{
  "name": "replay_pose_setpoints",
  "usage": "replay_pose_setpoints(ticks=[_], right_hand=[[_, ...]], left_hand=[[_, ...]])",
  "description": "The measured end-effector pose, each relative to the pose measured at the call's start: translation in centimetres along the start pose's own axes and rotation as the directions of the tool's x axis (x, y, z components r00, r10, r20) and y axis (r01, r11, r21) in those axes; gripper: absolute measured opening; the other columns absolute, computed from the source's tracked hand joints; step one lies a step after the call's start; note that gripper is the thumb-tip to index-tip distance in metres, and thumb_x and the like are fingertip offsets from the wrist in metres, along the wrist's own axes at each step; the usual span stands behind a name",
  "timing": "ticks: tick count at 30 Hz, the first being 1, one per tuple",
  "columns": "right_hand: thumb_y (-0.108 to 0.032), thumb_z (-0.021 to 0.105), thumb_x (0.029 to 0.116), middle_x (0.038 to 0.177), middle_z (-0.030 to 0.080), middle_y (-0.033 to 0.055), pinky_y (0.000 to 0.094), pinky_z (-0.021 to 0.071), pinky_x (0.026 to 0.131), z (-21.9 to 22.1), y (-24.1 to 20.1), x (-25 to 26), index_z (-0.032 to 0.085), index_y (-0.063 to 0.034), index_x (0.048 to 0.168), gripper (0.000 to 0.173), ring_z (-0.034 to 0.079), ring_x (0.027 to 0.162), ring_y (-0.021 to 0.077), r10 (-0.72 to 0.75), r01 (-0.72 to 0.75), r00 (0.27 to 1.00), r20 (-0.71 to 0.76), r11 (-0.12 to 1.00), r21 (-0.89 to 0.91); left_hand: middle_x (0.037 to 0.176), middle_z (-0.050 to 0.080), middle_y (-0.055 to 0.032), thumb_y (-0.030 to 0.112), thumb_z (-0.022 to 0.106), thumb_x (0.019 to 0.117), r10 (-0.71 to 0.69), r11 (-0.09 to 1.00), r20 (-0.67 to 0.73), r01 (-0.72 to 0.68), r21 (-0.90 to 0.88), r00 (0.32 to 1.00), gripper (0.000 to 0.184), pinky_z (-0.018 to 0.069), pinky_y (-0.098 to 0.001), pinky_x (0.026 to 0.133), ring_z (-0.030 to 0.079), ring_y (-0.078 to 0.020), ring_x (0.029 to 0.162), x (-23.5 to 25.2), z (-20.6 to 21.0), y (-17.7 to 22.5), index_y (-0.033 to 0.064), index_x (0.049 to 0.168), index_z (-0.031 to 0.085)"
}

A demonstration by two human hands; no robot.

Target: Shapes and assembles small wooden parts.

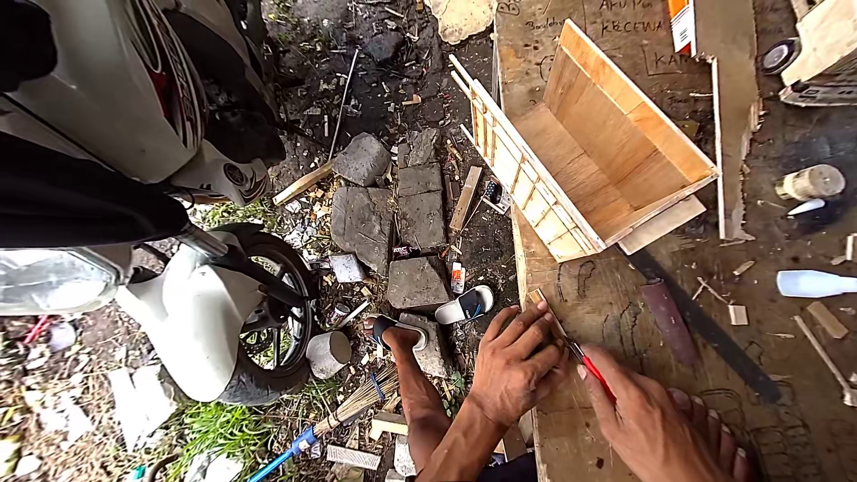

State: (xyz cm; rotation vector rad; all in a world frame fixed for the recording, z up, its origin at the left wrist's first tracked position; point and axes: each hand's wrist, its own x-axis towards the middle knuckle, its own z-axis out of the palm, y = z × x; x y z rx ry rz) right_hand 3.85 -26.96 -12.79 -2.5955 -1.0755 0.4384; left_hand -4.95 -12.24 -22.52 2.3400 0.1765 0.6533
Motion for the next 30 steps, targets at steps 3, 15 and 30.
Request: replay_pose_setpoints(ticks=[3, 15, 30], right_hand=[[-0.018, 0.052, 0.0974, 0.073, 0.071, 0.0121, 0.0368, 0.0554, 0.051, -0.4, 0.0, -0.5, 0.073, 0.0010, 0.115, 0.033, 0.068, 0.056, 0.0240, 0.012, -0.012, 0.999, 0.036, 1.000, -0.011], [-0.019, 0.057, 0.0978, 0.073, 0.071, 0.0130, 0.0384, 0.0563, 0.054, -1.2, -0.2, -1.0, 0.071, 0.0017, 0.118, 0.033, 0.069, 0.058, 0.0252, 0.101, -0.104, 0.993, 0.063, 0.994, 0.045], [-0.020, 0.053, 0.0970, 0.069, 0.068, 0.0098, 0.0356, 0.0533, 0.050, 0.1, 0.1, -0.2, 0.071, -0.0007, 0.112, 0.031, 0.066, 0.055, 0.0215, 0.034, -0.035, 0.999, 0.034, 0.998, 0.046]], left_hand=[[0.119, 0.075, -0.0002, 0.026, 0.072, 0.0929, -0.001, 1.000, 0.007, 0.000, 0.022, 1.000, 0.009, 0.0434, -0.0436, 0.114, 0.063, -0.0187, 0.127, 0.0, -0.1, 0.2, 0.0213, 0.094, 0.079], [0.122, 0.074, -0.0016, 0.025, 0.072, 0.0933, -0.004, 0.999, 0.002, 0.004, -0.035, 1.000, 0.008, 0.0440, -0.0442, 0.115, 0.062, -0.0203, 0.129, -0.2, 0.0, -0.1, 0.0203, 0.096, 0.079], [0.120, 0.075, -0.0021, 0.025, 0.072, 0.0928, -0.007, 1.000, -0.003, 0.007, -0.020, 1.000, 0.009, 0.0449, -0.0436, 0.114, 0.063, -0.0206, 0.127, -0.2, 0.0, 0.0, 0.0198, 0.095, 0.079]])
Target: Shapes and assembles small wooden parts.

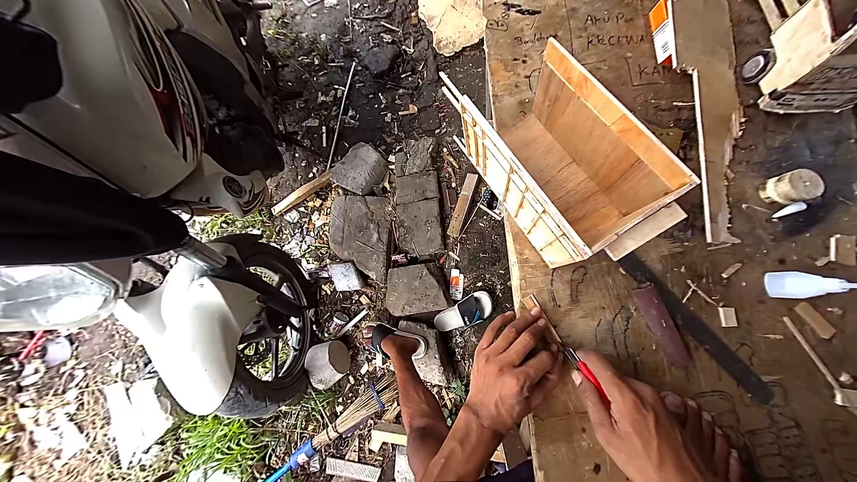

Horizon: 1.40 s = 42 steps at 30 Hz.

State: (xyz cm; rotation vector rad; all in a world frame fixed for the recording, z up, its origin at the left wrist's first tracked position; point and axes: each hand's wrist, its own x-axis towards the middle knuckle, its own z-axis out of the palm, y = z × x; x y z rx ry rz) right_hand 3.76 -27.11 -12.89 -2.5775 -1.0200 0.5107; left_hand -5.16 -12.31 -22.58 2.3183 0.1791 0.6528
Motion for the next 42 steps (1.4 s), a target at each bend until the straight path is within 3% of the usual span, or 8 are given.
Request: replay_pose_setpoints(ticks=[5, 17, 20, 25, 30, 42], right_hand=[[-0.021, 0.051, 0.0971, 0.067, 0.066, 0.0082, 0.0361, 0.0520, 0.047, -0.1, 0.3, -0.2, 0.072, -0.0028, 0.109, 0.030, 0.065, 0.052, 0.0212, -0.027, 0.027, 1.000, -0.002, 0.999, -0.038], [-0.017, 0.055, 0.0976, 0.072, 0.070, 0.0131, 0.0410, 0.0561, 0.054, -1.4, -0.3, -1.1, 0.072, -0.0007, 0.114, 0.028, 0.070, 0.059, 0.0274, 0.018, -0.015, 0.997, 0.080, 0.999, -0.038], [-0.016, 0.056, 0.0973, 0.074, 0.072, 0.0148, 0.0417, 0.0572, 0.057, -1.3, 0.0, -1.1, 0.071, 0.0019, 0.117, 0.030, 0.071, 0.061, 0.0282, 0.040, -0.041, 0.998, 0.044, 0.999, 0.015], [-0.018, 0.052, 0.0959, 0.068, 0.067, 0.0103, 0.0385, 0.0540, 0.050, 0.1, 0.3, -0.2, 0.072, -0.0017, 0.111, 0.030, 0.067, 0.055, 0.0244, -0.006, 0.006, 0.999, -0.040, 1.000, 0.021], [-0.020, 0.051, 0.0961, 0.065, 0.065, 0.0088, 0.0380, 0.0523, 0.048, 0.3, 0.5, -0.1, 0.072, -0.0033, 0.107, 0.029, 0.065, 0.053, 0.0230, -0.034, 0.035, 0.999, -0.035, 0.999, 0.006], [-0.017, 0.054, 0.0971, 0.068, 0.068, 0.0121, 0.0403, 0.0541, 0.051, -1.1, 0.0, -1.4, 0.072, -0.0010, 0.110, 0.027, 0.068, 0.056, 0.0266, 0.007, -0.006, 0.999, 0.039, 1.000, -0.016]], left_hand=[[0.121, 0.075, -0.0008, 0.026, 0.072, 0.0931, -0.001, 1.000, 0.002, 0.001, 0.022, 1.000, 0.009, 0.0445, -0.0436, 0.114, 0.063, -0.0193, 0.128, 0.0, 0.0, 0.1, 0.0206, 0.095, 0.079], [0.121, 0.075, -0.0012, 0.026, 0.072, 0.0931, -0.003, 1.000, 0.007, 0.003, 0.028, 1.000, 0.009, 0.0435, -0.0445, 0.115, 0.062, -0.0201, 0.129, 0.1, 0.0, 0.1, 0.0207, 0.093, 0.079], [0.122, 0.074, -0.0016, 0.026, 0.072, 0.0935, 0.000, 1.000, 0.011, 0.000, 0.023, 1.000, 0.010, 0.0431, -0.0445, 0.116, 0.062, -0.0201, 0.128, 0.1, 0.0, -0.1, 0.0206, 0.094, 0.079], [0.122, 0.074, -0.0019, 0.026, 0.072, 0.0931, 0.002, 1.000, 0.022, -0.002, 0.023, 1.000, 0.009, 0.0430, -0.0444, 0.116, 0.062, -0.0206, 0.128, 0.0, -0.1, -0.1, 0.0209, 0.095, 0.079], [0.121, 0.075, -0.0026, 0.025, 0.073, 0.0921, 0.008, 1.000, 0.004, -0.008, 0.020, 1.000, 0.008, 0.0436, -0.0438, 0.115, 0.063, -0.0213, 0.128, 0.1, 0.0, 0.0, 0.0203, 0.094, 0.080], [0.121, 0.075, -0.0015, 0.027, 0.072, 0.0930, 0.009, 0.999, 0.010, -0.010, 0.042, 1.000, 0.009, 0.0441, -0.0433, 0.115, 0.063, -0.0201, 0.127, 0.0, 0.0, 0.0, 0.0213, 0.094, 0.079]])
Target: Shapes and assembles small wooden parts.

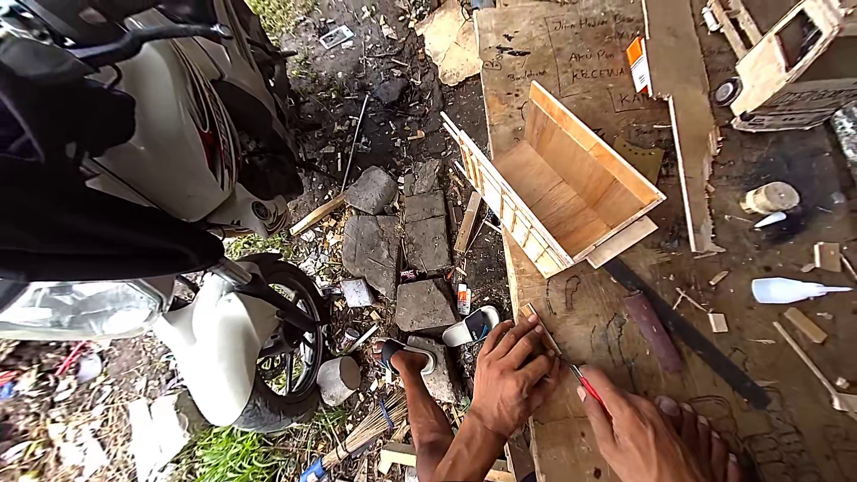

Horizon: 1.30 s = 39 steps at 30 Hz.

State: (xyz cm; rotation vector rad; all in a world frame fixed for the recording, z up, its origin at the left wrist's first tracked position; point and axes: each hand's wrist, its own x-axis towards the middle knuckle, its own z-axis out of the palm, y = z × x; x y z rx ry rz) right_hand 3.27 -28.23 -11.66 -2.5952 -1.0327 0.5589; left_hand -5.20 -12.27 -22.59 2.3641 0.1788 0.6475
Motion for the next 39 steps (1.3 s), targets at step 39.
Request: replay_pose_setpoints(ticks=[39], right_hand=[[-0.020, 0.063, 0.0961, 0.099, 0.072, 0.0203, 0.0494, 0.0598, 0.073, -0.4, 1.6, 1.9, 0.071, -0.0002, 0.119, 0.031, 0.072, 0.082, 0.0339, 0.126, -0.121, 0.992, -0.013, 0.971, 0.207]], left_hand=[[0.130, 0.070, -0.0084, 0.029, 0.075, 0.0924, -0.122, 0.991, 0.081, 0.127, -0.048, 0.989, 0.014, 0.0445, -0.0455, 0.117, 0.056, -0.0263, 0.136, 1.1, -1.7, 1.4, 0.0171, 0.098, 0.078]])
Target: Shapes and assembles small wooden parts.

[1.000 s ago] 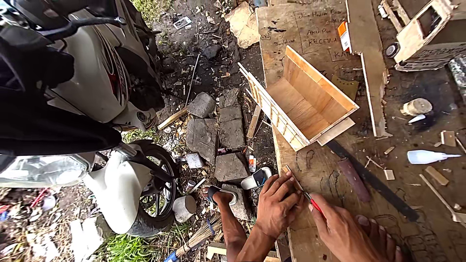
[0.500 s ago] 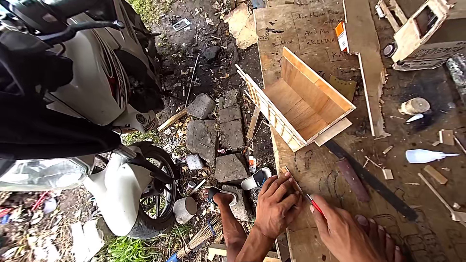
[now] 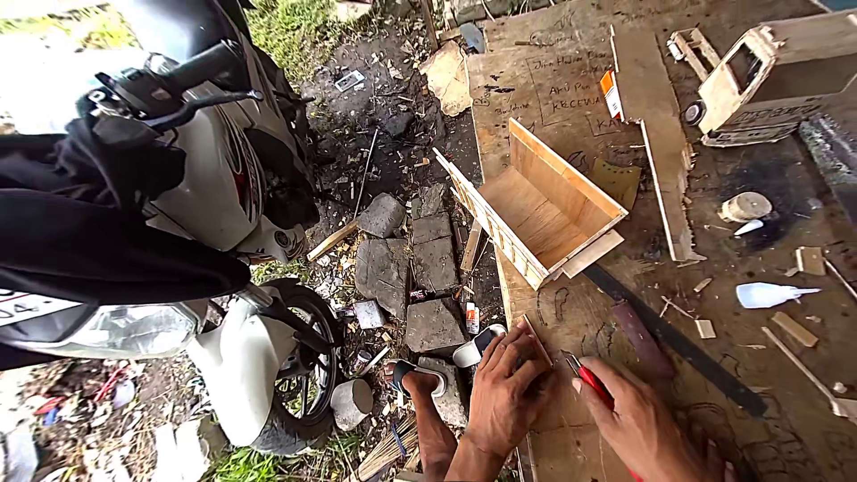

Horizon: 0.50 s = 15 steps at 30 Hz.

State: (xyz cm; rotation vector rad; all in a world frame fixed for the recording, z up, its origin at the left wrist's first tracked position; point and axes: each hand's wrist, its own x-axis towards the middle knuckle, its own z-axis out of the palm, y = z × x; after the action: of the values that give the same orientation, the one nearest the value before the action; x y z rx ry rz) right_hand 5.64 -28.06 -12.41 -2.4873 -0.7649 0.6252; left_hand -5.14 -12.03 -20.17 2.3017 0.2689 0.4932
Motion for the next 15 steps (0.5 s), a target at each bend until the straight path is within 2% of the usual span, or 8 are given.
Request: replay_pose_setpoints(ticks=[2, 4, 5, 7, 10, 11, 12, 15], right_hand=[[-0.020, 0.068, 0.0958, 0.111, 0.071, 0.0228, 0.0545, 0.0586, 0.083, -0.6, 0.7, 0.9, 0.066, 0.0002, 0.132, 0.041, 0.072, 0.092, 0.0372, 0.048, -0.050, 0.998, 0.042, 0.998, 0.049], [-0.019, 0.074, 0.0918, 0.098, 0.072, 0.0193, 0.0566, 0.0579, 0.077, -0.8, 1.5, 1.7, 0.061, -0.0002, 0.135, 0.049, 0.071, 0.083, 0.0366, 0.077, -0.080, 0.996, 0.049, 0.995, 0.062], [-0.019, 0.077, 0.0902, 0.092, 0.072, 0.0186, 0.0568, 0.0579, 0.074, -0.8, 1.9, 2.0, 0.060, 0.0007, 0.130, 0.048, 0.071, 0.079, 0.0368, 0.075, -0.078, 0.996, 0.047, 0.995, 0.057], [-0.020, 0.080, 0.0878, 0.091, 0.070, 0.0199, 0.0565, 0.0578, 0.072, -0.8, 2.5, 2.4, 0.062, 0.0008, 0.120, 0.042, 0.071, 0.079, 0.0381, 0.048, -0.048, 0.998, 0.027, 0.999, 0.020], [-0.023, 0.077, 0.0908, 0.117, 0.064, 0.0289, 0.0580, 0.0558, 0.088, -2.4, 2.4, 2.8, 0.067, 0.0012, 0.121, 0.040, 0.067, 0.103, 0.0442, 0.020, -0.019, 0.999, 0.035, 1.000, -0.012], [-0.022, 0.074, 0.0927, 0.116, 0.066, 0.0269, 0.0561, 0.0560, 0.089, -3.1, 2.2, 3.0, 0.070, -0.0005, 0.121, 0.035, 0.067, 0.102, 0.0417, -0.002, 0.002, 1.000, 0.014, 1.000, 0.031], [-0.020, 0.071, 0.0942, 0.109, 0.070, 0.0219, 0.0514, 0.0586, 0.085, -3.7, 2.0, 3.2, 0.074, -0.0026, 0.117, 0.029, 0.070, 0.094, 0.0354, -0.038, 0.039, 0.999, -0.016, 0.993, 0.111], [-0.024, 0.060, 0.1015, 0.100, 0.076, 0.0087, 0.0374, 0.0618, 0.079, -6.3, 0.9, 3.4, 0.075, -0.0055, 0.115, 0.028, 0.073, 0.086, 0.0176, -0.106, 0.022, 0.983, 0.148, 0.875, 0.484]], left_hand=[[0.138, 0.065, -0.0106, 0.038, 0.079, 0.0878, -0.107, 0.994, 0.003, 0.107, 0.016, 0.994, 0.033, 0.0427, -0.0477, 0.117, 0.052, -0.0285, 0.139, 0.6, -0.5, 0.6, 0.0112, 0.107, 0.075], [0.151, 0.055, -0.0103, 0.044, 0.080, 0.0834, -0.209, 0.978, 0.083, 0.206, 0.044, 0.974, 0.065, 0.0364, -0.0502, 0.120, 0.043, -0.0290, 0.147, 1.4, -0.8, 0.6, 0.0070, 0.134, 0.065], [0.153, 0.054, -0.0079, 0.044, 0.080, 0.0822, -0.232, 0.972, 0.121, 0.227, 0.055, 0.965, 0.072, 0.0345, -0.0506, 0.121, 0.041, -0.0277, 0.149, 1.7, -0.8, 0.5, 0.0074, 0.141, 0.060], [0.151, 0.055, -0.0058, 0.040, 0.082, 0.0803, -0.249, 0.968, 0.154, 0.243, 0.057, 0.956, 0.075, 0.0348, -0.0490, 0.121, 0.043, -0.0247, 0.147, 2.2, -0.9, 0.6, 0.0079, 0.144, 0.059], [0.147, 0.057, -0.0115, 0.032, 0.086, 0.0763, -0.267, 0.963, 0.162, 0.271, -0.003, 0.950, 0.079, 0.0383, -0.0462, 0.119, 0.049, -0.0276, 0.141, 2.9, -1.6, 1.8, 0.0048, 0.145, 0.057], [0.145, 0.058, -0.0142, 0.029, 0.087, 0.0751, -0.248, 0.967, 0.141, 0.255, -0.032, 0.958, 0.080, 0.0408, -0.0448, 0.117, 0.051, -0.0288, 0.138, 3.1, -2.1, 2.6, 0.0026, 0.144, 0.056], [0.144, 0.059, -0.0159, 0.029, 0.088, 0.0748, -0.223, 0.972, 0.114, 0.230, -0.055, 0.968, 0.081, 0.0429, -0.0431, 0.115, 0.053, -0.0288, 0.136, 3.4, -2.6, 3.5, 0.0009, 0.144, 0.056], [0.138, 0.062, -0.0184, 0.036, 0.089, 0.0737, -0.157, 0.987, 0.011, 0.157, -0.029, 0.988, 0.083, 0.0472, -0.0409, 0.111, 0.057, -0.0283, 0.131, 4.5, -4.1, 6.8, -0.0033, 0.140, 0.058]])
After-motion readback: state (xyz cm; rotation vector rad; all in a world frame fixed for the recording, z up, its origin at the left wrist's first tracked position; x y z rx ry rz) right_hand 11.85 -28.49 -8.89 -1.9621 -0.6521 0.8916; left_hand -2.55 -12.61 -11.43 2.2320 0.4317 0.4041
